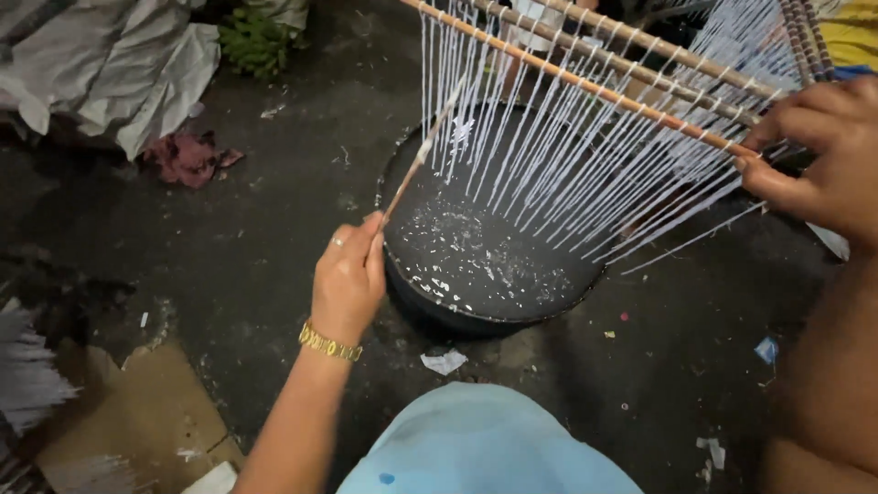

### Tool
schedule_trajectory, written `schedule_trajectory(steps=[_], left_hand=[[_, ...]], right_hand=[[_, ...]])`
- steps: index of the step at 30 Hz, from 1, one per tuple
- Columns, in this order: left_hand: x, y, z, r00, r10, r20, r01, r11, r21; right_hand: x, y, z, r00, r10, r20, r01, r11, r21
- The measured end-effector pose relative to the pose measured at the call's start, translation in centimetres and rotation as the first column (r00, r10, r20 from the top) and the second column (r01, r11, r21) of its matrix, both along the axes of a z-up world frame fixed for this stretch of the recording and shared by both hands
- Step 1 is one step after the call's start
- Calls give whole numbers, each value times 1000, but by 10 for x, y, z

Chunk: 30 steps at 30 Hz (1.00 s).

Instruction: The person repeatedly dips bundles of thin sticks into a bucket of white liquid and then places them on a drying rack. The process is repeated several times with different bundles.

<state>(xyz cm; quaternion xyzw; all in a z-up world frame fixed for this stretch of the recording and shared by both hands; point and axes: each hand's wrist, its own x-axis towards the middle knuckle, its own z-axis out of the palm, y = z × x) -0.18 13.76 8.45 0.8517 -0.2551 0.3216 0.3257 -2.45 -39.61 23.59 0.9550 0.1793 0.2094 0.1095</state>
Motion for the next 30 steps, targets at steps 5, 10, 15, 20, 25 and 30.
schedule_trajectory(steps=[5, 10, 15, 20, 25, 30], left_hand=[[10, -11, 9, 999, 34, 28, -35, 999, 14], [23, -11, 1, 998, 56, 3, -56, 998, -1], [19, -14, 3, 995, 89, -43, -87, 995, 46], [28, -21, -4, 999, 49, -21, -49, 998, 30], [57, -39, 3, 998, 39, -43, -37, 998, 45], [82, -53, -15, 960, 54, -274, -40, 998, 57]], right_hand=[[0, -6, -6, 998, 30, -54, -24, 993, 112], [0, -7, -12, 994, 28, -105, -8, 982, 188], [8, -16, -17, 989, 151, 1, -151, 986, 70], [4, -14, -17, 996, 48, -73, -36, 987, 158], [7, -13, -12, 993, 52, -106, -32, 983, 180], [9, -19, -6, 990, 82, -112, -74, 995, 72]])
